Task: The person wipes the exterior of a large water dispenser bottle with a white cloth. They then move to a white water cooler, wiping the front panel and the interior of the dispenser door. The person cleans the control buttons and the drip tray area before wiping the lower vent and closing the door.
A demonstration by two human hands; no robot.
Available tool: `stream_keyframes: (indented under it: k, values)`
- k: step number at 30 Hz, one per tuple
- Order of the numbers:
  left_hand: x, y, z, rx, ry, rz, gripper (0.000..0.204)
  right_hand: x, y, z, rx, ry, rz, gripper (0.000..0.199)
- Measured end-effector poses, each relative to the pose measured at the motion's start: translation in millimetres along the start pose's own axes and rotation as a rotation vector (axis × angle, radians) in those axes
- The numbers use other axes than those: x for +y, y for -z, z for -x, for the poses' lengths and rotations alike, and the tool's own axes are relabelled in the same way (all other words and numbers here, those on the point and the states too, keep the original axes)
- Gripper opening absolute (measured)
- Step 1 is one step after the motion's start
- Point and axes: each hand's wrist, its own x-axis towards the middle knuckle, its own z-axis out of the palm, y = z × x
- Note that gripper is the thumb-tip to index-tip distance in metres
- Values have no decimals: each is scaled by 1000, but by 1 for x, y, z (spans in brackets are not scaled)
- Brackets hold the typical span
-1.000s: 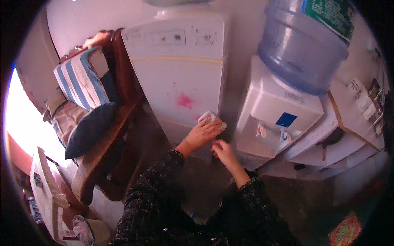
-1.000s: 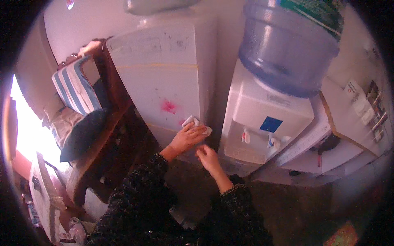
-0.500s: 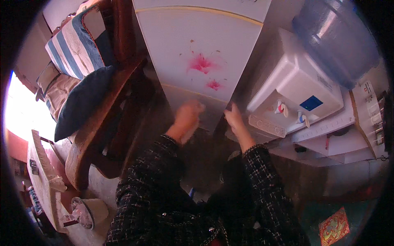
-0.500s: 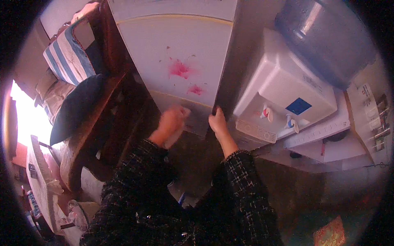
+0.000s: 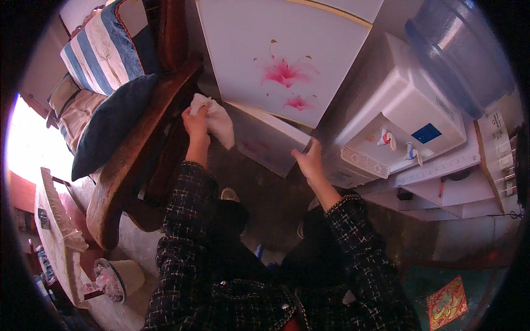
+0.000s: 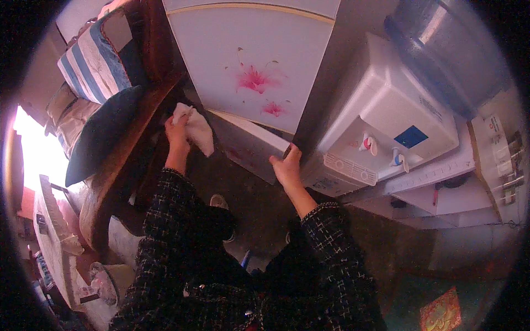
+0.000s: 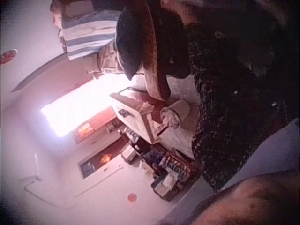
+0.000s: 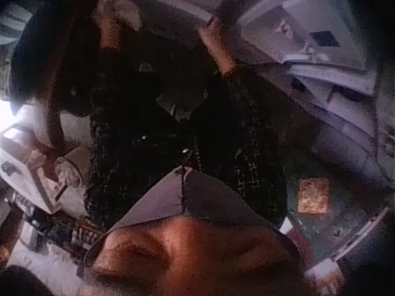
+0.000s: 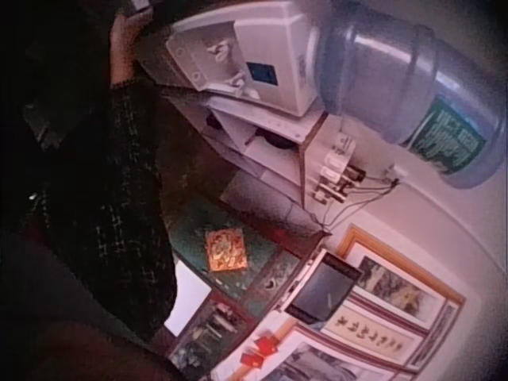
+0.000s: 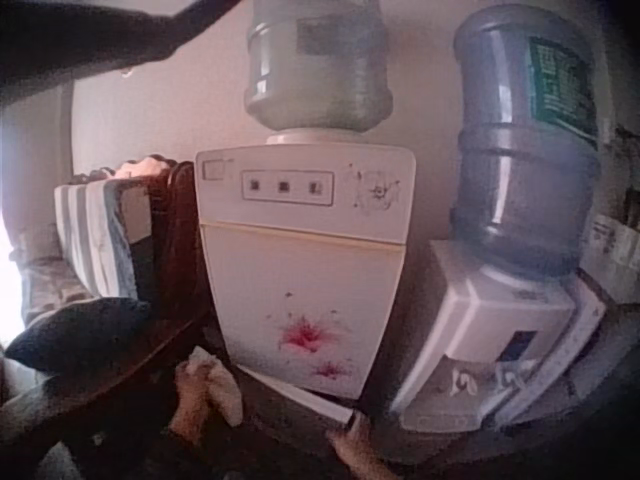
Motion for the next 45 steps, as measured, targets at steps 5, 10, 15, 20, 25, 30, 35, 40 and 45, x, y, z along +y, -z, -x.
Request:
stream_keyframes:
  k: [5, 10, 15, 20, 25, 30, 35, 40, 45]
  values:
    - [-6, 25, -3, -13, -237, -232, 51, -61, 7, 42, -399, 49, 383, 51]
    - [8, -2, 39, -190, -461, -467, 40, -52, -20, 86, -347, 372, 316, 46]
    - [15, -3, 53, -375, -549, -390, 28, -45, -43, 103, -565, 462, 111, 31]
    - [42, 9, 75, -578, -505, -611, 19, -41, -56, 107, -640, 488, 33, 25]
    - [74, 24, 119, -826, -391, -777, 22, -56, -49, 111, -650, 366, 39, 27]
    - [82, 57, 173, -964, -445, -786, 37, -53, -49, 108, -641, 318, 24, 29]
    - [58, 75, 200, -871, -657, -696, 45, -58, -47, 111, -596, 329, -59, 28]
    - [40, 60, 175, -741, -701, -688, 45, -48, -47, 106, -655, 300, 86, 26]
    - [35, 22, 119, -631, -566, -532, 42, -49, -51, 106, -665, 333, 55, 27]
